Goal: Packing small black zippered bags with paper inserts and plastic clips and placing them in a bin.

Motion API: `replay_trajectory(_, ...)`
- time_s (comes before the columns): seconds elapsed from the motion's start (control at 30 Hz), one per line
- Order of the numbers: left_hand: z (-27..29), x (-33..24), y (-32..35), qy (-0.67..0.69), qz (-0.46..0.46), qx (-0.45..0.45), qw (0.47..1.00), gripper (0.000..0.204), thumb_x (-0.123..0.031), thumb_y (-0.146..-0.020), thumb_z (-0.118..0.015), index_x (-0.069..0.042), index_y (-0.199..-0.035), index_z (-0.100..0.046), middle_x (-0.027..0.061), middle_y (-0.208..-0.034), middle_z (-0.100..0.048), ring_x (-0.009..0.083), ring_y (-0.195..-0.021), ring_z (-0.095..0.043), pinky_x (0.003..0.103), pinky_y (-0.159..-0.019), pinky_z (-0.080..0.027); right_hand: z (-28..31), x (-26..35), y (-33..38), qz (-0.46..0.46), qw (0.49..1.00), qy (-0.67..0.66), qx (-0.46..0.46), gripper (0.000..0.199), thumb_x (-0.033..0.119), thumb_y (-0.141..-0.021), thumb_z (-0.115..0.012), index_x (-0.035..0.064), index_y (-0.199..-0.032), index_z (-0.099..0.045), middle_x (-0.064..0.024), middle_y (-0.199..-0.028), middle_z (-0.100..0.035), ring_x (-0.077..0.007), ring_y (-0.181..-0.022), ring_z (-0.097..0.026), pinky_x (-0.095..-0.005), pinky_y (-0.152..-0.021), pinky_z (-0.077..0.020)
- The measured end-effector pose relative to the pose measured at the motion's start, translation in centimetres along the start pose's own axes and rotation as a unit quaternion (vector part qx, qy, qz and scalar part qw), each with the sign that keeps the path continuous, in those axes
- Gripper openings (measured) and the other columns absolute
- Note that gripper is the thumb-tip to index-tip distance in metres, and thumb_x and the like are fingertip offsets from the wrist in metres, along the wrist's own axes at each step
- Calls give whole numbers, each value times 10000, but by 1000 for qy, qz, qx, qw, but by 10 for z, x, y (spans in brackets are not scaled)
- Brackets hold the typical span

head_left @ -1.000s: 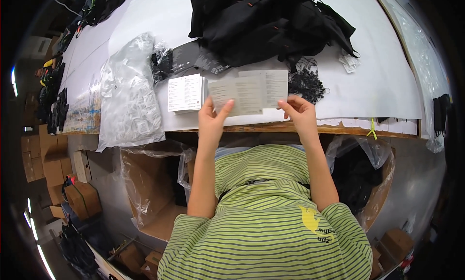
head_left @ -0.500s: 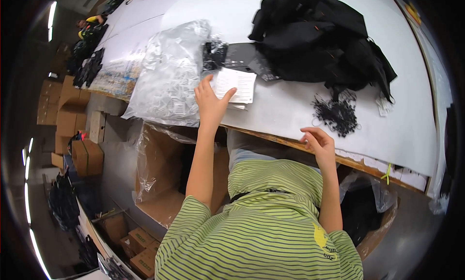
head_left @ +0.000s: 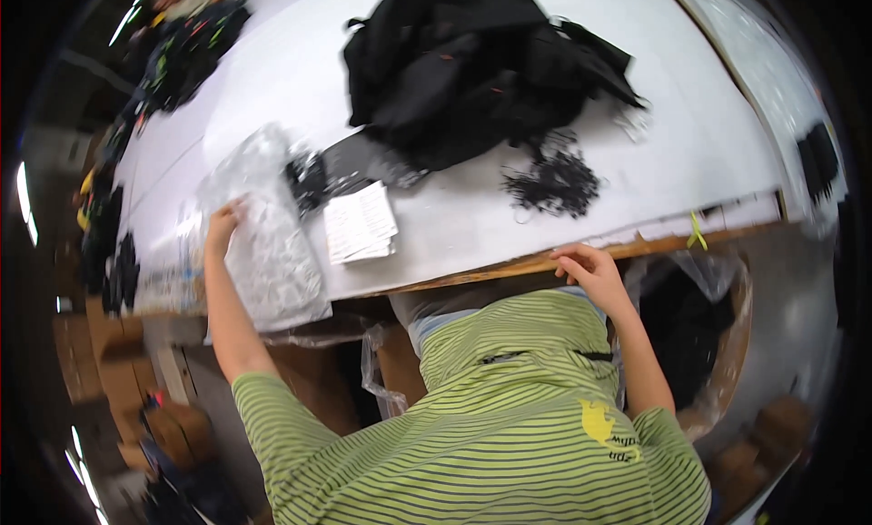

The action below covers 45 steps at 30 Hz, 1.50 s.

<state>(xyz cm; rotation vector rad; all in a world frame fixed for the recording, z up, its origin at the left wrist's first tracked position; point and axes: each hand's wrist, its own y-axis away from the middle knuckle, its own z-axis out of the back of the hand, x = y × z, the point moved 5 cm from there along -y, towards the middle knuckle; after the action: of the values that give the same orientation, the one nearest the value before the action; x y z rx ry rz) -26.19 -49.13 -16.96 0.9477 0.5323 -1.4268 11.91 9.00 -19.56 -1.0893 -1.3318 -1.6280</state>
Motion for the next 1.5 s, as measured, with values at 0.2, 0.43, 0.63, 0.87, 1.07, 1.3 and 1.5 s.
replay_trajectory(0.2,5,45,-22,-294,39,-36,954,501,-215,-796,-591,19,-1234,-522,166,-1164,-579,231,-1095,-535,314,-937,-394,-4,-13,6,-18,1000,-22,-12,169,125,-886,-541,35,-982,-648,-13,-722,-614,-66,-624,-534,-201,-560,-427)
replay_trajectory(0.43,-22,49,-22,-372,168,45,912,448,-274,-756,-605,89,-1019,-600,244,-905,-633,319,-830,-622,377,-726,-469,-13,7,-46,38,997,-37,-55,148,143,-877,-555,70,-946,-664,4,-701,-606,-55,-588,-509,-199,-531,-392)
replay_trajectory(0.63,-3,55,22,-357,-33,-206,911,451,-274,-732,-652,96,-986,-605,259,-976,-629,375,-892,-605,416,-779,-458,-30,59,-95,159,934,263,-181,148,175,-796,-619,103,-922,-646,-40,-650,-542,-147,-572,-543,-273,-527,-424)
replay_trajectory(0.87,-23,6,87,-192,7,-508,840,569,-329,-735,-703,123,-1053,-571,275,-1048,-598,390,-1008,-567,419,-894,-430,-43,61,-150,168,843,476,-184,215,176,-747,-635,34,-895,-571,-149,-933,-577,-364,-835,-603,-447,-697,-495)
replay_trajectory(1.07,-31,-9,94,32,-30,-585,810,418,-220,-749,-716,115,-961,-583,244,-938,-632,339,-832,-617,391,-751,-475,-37,59,-153,178,811,534,-155,182,156,-762,-631,1,-845,-585,-153,-901,-589,-360,-803,-605,-447,-674,-487)
replay_trajectory(1.3,22,-2,107,75,-85,-652,750,361,-209,-751,-669,111,-898,-590,201,-877,-648,327,-781,-615,412,-729,-467,-44,94,-139,196,845,483,-119,118,147,-768,-622,36,-806,-608,-101,-839,-584,-311,-762,-598,-406,-674,-470)
replay_trajectory(1.5,37,-57,113,-87,-71,-606,787,378,-269,-735,-661,80,-862,-591,222,-846,-639,350,-752,-610,428,-695,-463,-26,124,-109,224,886,384,-129,123,155,-787,-636,48,-773,-578,-48,-745,-536,-211,-721,-546,-324,-647,-422)
